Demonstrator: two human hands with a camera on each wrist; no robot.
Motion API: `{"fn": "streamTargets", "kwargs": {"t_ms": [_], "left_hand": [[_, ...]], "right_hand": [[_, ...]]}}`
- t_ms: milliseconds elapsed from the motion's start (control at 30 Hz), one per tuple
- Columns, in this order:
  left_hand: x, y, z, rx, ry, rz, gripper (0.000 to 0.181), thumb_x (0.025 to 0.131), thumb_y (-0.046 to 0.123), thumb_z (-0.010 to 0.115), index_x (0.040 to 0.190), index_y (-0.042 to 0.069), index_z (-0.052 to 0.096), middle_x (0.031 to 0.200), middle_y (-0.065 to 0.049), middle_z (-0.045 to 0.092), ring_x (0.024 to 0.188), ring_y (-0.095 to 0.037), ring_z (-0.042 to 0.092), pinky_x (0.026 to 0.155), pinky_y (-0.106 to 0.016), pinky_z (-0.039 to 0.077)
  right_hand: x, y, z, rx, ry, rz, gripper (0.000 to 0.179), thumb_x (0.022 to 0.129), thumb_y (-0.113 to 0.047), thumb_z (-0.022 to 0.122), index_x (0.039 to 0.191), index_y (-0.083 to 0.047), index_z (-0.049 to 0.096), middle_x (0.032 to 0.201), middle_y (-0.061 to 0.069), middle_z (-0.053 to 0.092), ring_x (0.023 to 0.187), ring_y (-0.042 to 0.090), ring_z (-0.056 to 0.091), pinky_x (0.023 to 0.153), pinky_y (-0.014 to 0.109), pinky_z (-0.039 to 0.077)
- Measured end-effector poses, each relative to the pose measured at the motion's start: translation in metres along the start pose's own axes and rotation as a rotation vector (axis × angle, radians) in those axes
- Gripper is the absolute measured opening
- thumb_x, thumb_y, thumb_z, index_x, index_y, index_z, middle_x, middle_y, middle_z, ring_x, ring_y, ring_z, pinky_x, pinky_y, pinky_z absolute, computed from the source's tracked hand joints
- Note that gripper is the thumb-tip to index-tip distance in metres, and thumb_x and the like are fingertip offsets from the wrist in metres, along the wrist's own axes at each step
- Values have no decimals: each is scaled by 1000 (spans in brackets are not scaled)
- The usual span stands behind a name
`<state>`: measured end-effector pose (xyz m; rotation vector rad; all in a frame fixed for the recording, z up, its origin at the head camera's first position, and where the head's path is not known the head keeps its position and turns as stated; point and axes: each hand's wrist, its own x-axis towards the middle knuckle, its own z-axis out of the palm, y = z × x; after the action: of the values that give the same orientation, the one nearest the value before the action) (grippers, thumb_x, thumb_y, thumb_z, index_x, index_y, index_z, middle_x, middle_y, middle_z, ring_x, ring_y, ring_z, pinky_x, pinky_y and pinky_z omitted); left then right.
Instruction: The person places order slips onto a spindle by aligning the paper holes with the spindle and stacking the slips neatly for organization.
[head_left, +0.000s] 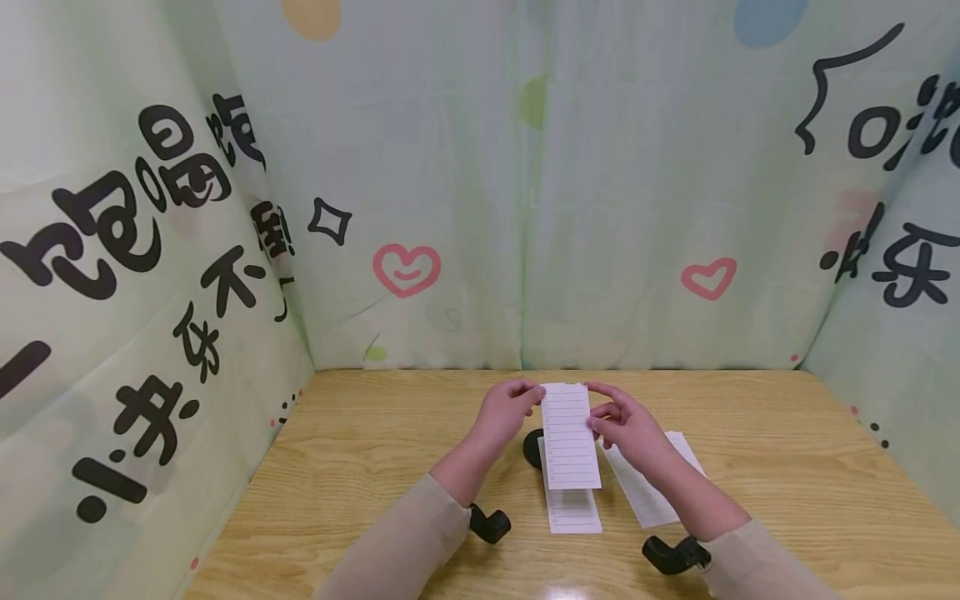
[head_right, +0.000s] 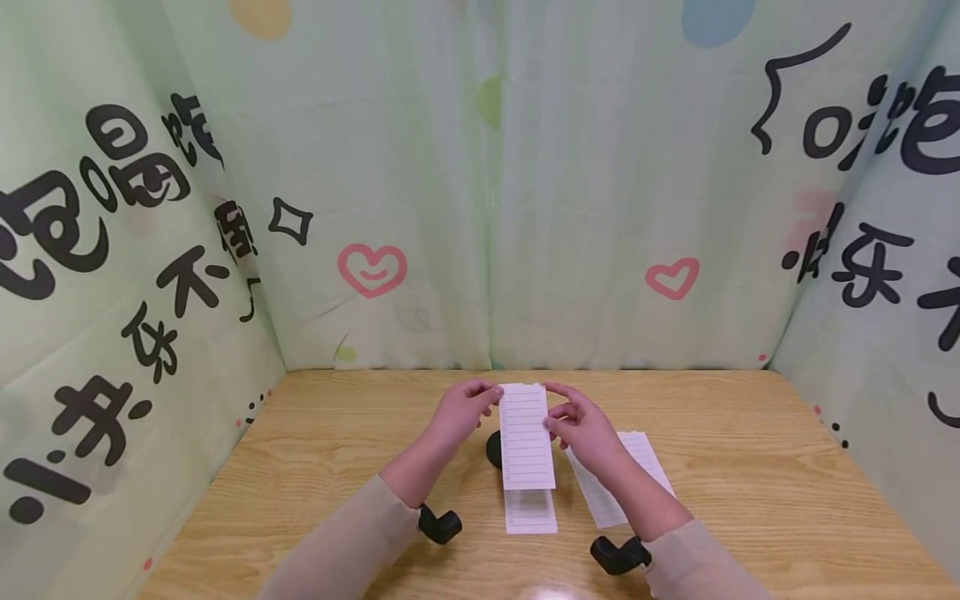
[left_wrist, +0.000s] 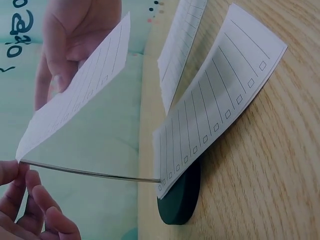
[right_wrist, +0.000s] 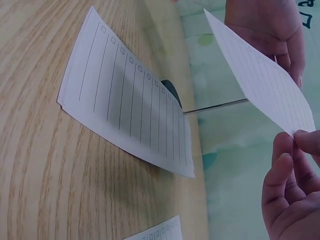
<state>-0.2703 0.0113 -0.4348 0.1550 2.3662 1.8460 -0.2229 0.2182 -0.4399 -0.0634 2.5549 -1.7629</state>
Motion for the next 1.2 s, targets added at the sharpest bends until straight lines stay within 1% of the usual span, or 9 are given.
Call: {"fn": "streamTargets", "kwargs": {"t_ms": [133,267,533,667,833,933,1100,1200], "left_hand": [[1,-1,0,2,2,-7,17,97,32,65,95,17,72,92,4,66,84,-16,58,75,-32,45],[0,-2,0,15,5,-5,17,97,32,64,94,17,72,92,4,65,85,-17,57,75,-32,45],[0,-4,0,23,5,6,17,97,32,65,93,18,72,91,4,65,84,-17,57,74,-32,45],[0,-4,0,34,7,12,17,97,32,64,93,17,72,91,4,65,84,-17,56,74,-32,45],[-2,-7,1,45,-2,-20,17,98,31,64,94,16,71,92,3,65,83,-16,56,74,-31,45],[-3,-10,2,52,-9,-44,16,98,31,64,93,17,71,92,3,65,84,-17,56,75,-31,45],[-4,-11,5,79,-12,-62,14,96,29,66,95,15,69,92,2,64,84,-17,56,75,-31,47],[-4,-15,7,88,-16,-66,13,96,27,67,95,14,69,93,2,63,85,-17,56,77,-32,47]], "right_hand": [[0,1,1,5,-6,-7,56,97,-6,62,149,-10,40,103,13,64,87,37,59,67,35,52],[1,1,2,9,-8,-6,56,97,-5,61,149,-10,39,102,13,64,87,38,59,67,35,52],[0,0,4,6,-18,-20,57,97,-4,61,149,-7,38,98,13,64,80,29,58,63,32,50],[1,0,4,-3,-12,1,56,96,-3,61,148,-9,40,98,12,63,79,27,58,64,32,51],[1,2,5,-22,-18,16,56,96,-2,61,148,-9,41,95,12,63,77,28,58,64,33,51],[1,6,6,-22,-34,10,57,95,0,60,148,-7,40,94,12,63,75,25,58,62,33,51],[1,12,7,-46,-52,13,57,96,1,59,149,-5,38,93,12,64,75,26,59,60,35,51],[0,17,9,-62,-61,31,57,96,0,60,149,-6,39,94,11,64,75,26,60,61,35,50]]}}
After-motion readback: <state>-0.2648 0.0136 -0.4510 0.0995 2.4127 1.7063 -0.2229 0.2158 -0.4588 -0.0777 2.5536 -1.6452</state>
